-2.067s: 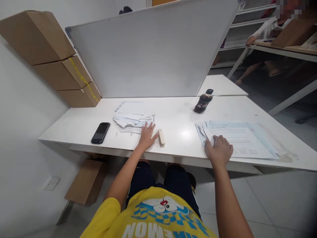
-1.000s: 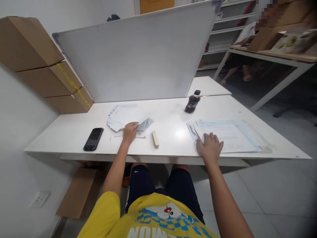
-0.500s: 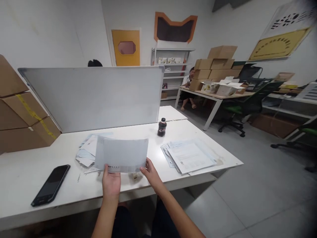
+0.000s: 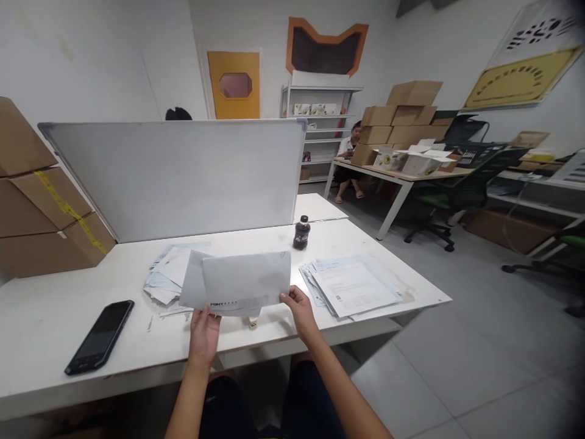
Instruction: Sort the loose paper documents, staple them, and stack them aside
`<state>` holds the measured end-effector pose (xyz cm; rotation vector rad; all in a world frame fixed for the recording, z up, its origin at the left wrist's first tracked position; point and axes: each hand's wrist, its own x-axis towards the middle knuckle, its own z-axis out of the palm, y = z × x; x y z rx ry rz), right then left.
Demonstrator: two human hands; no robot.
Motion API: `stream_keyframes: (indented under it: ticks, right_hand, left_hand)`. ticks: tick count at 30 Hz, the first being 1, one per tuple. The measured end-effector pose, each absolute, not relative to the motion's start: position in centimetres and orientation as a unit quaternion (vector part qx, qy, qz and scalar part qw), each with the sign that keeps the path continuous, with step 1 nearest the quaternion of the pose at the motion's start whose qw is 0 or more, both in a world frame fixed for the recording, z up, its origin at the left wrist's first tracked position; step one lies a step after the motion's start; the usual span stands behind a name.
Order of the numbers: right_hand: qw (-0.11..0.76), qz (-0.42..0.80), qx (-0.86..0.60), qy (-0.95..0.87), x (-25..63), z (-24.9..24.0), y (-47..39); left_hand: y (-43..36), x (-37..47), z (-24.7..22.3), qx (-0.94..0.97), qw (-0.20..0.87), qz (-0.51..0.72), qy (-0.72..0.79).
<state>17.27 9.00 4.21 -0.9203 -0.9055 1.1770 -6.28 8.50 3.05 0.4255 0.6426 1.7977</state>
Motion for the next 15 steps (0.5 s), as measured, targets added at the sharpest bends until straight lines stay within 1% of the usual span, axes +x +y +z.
stream_keyframes:
  ticks: [4,9,15]
  right_hand:
    - [0.636,0.516,-0.413,-0.398,17.0,3.3,8.8]
    - [0.653,0.514,-0.419,-0.367,16.3,2.7,8.3]
    - [0.65,0.52,-0.405,-0.378,14.9,2.7,7.5]
  left_hand:
    - [8.9,-6.3,2.6,0.139,0.579,0.751,0.286]
    - [8.8,-6.3,3.1,0.069,0.61,0.732,0.295]
    - [8.6,-6.2,3.2,0.081,0.623,0.718,0.298]
